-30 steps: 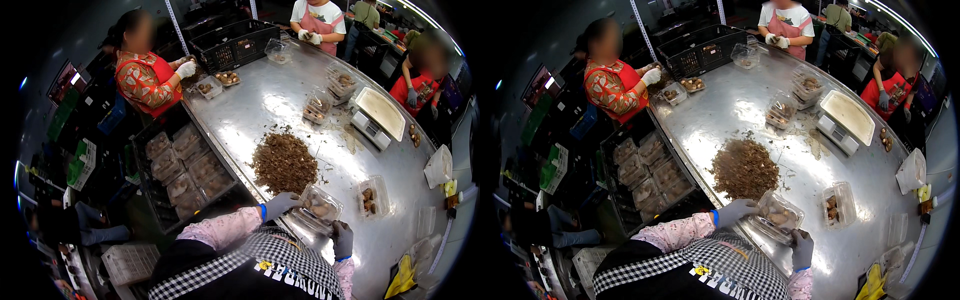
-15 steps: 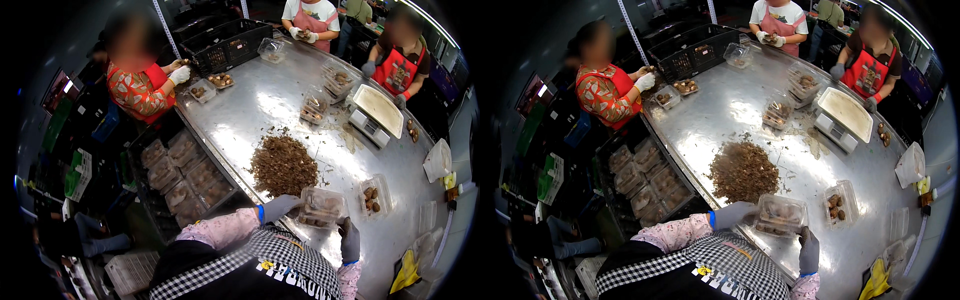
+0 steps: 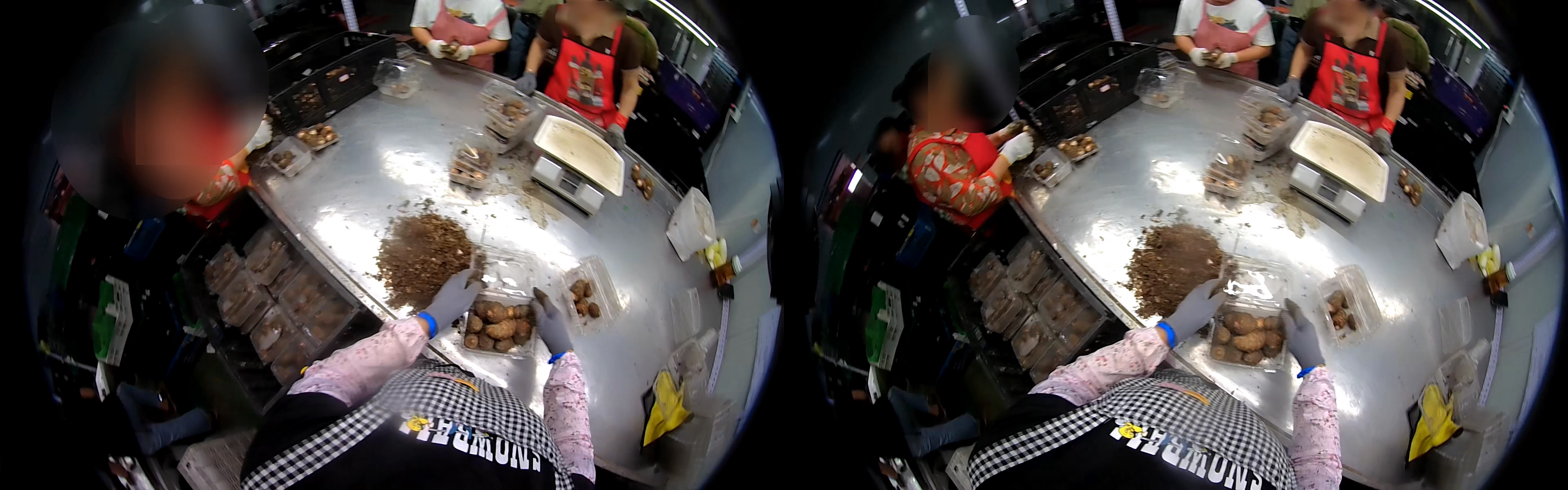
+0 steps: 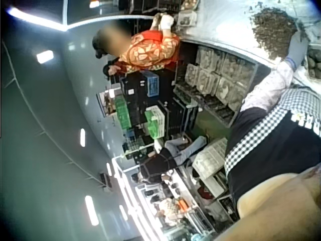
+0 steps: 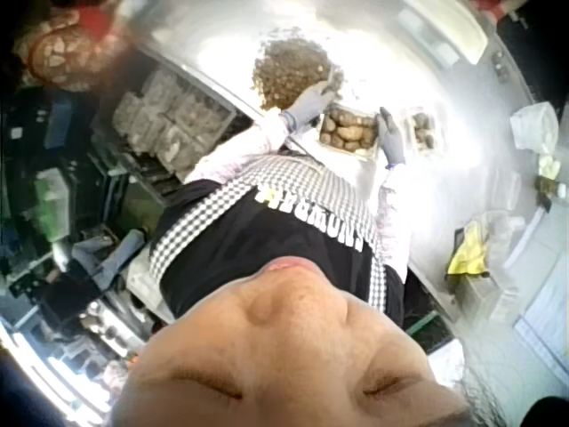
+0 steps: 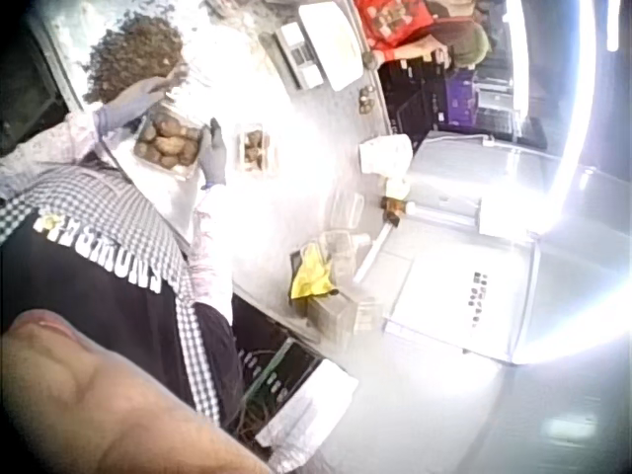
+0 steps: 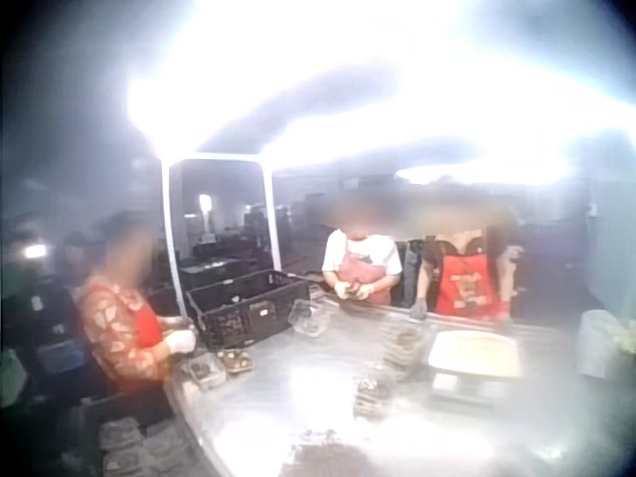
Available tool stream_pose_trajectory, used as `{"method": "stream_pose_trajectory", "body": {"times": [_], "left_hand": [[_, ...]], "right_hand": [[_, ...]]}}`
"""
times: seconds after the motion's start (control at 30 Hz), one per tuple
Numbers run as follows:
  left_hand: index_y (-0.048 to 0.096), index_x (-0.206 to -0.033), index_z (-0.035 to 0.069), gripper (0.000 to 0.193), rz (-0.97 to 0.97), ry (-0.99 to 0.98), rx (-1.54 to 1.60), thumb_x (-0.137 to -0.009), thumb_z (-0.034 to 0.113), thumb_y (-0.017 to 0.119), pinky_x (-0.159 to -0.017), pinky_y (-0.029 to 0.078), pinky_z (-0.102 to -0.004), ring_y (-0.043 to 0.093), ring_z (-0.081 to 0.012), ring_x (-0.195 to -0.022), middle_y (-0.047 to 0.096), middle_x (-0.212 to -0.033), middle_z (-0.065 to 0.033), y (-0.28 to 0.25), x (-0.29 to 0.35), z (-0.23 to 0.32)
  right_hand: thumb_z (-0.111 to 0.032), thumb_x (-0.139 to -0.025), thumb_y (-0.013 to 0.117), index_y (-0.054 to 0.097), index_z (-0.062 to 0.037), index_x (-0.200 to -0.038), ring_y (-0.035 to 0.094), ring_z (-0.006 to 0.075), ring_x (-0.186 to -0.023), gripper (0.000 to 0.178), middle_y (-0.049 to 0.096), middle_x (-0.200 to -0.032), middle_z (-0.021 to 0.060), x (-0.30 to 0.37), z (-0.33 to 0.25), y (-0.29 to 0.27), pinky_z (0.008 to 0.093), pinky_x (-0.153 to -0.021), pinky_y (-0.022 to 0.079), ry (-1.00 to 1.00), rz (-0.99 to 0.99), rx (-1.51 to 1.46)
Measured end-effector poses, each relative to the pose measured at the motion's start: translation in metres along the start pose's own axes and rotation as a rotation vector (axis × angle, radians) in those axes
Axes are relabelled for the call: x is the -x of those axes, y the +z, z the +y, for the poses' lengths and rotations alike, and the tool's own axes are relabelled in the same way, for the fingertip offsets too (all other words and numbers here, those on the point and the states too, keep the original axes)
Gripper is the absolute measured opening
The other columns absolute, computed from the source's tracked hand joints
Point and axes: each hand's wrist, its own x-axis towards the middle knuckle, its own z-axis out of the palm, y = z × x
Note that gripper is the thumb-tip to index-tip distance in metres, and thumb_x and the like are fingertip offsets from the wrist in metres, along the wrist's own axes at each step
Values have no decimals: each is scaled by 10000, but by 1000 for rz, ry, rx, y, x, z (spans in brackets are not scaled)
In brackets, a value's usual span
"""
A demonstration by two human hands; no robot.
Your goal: The person peels small brown root vegetables by hand, removing the outer skin and placing the peeled items into a clear plastic container. The person works at a stainless steel table in a commercial kitchen environment, surrounded by other workers performing similar tasks.
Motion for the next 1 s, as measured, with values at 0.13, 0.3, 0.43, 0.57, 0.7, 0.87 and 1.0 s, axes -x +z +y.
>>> {"method": "stream_pose_trajectory", "body": {"times": [0.13,0.3,0.43,0.57,0.7,0.87,1.0], "left_hand": [[507,-1314,43,487,91,36,-175,-901,295,563,-1015,398,-418,499,-398,-1174,501,-1250,-260,1,29,-4],[512,-1311,34,497,18,79,-175,-896,304,556,-995,409,-426,497,-405,-1173,510,-1245,-270,18,17,-14],[509,-1311,18,508,69,90,-168,-895,306,551,-1003,401,-433,495,-410,-1172,531,-1224,-281,30,-3,-4],[502,-1312,0,512,64,97,-214,-899,299,545,-1010,391,-441,494,-417,-1167,529,-1230,-285,32,-18,-1],[492,-1315,-14,511,62,133,-162,-903,285,538,-1012,390,-433,493,-412,-1169,523,-1251,-275,33,-19,-1],[518,-1287,6,445,171,249,-382,-898,223,525,-959,408,-466,505,-412,-1112,539,-1192,-254,26,-1,13],[537,-1256,15,398,269,515,-444,-898,187,505,-901,429,-486,522,-417,-1037,564,-1119,-240,25,2,26]], "right_hand": [[-187,-968,503,553,7,-1282,596,207,-1105,372,653,-1171,153,8,6,7,292,-970,433,90,97,-30],[-190,-964,510,598,0,-1218,641,246,-1027,329,673,-1103,181,6,16,10,311,-895,474,34,227,-123],[-173,-959,506,599,18,-1210,633,239,-1038,329,667,-1123,183,0,18,6,309,-902,469,97,274,-127],[-161,-955,493,609,17,-1199,618,266,-1072,323,654,-1157,185,-7,22,3,328,-925,463,81,325,-111],[-176,-946,511,600,-3,-1220,602,277,-1105,336,648,-1165,181,-12,16,-5,343,-944,456,73,302,-76],[-199,-903,563,623,-66,-1173,614,333,-954,307,650,-1005,176,7,-30,-20,409,-838,484,-60,301,536],[-225,-851,617,662,-77,-992,599,334,-852,209,621,-880,146,13,-62,6,442,-750,486,-322,162,556]]}}
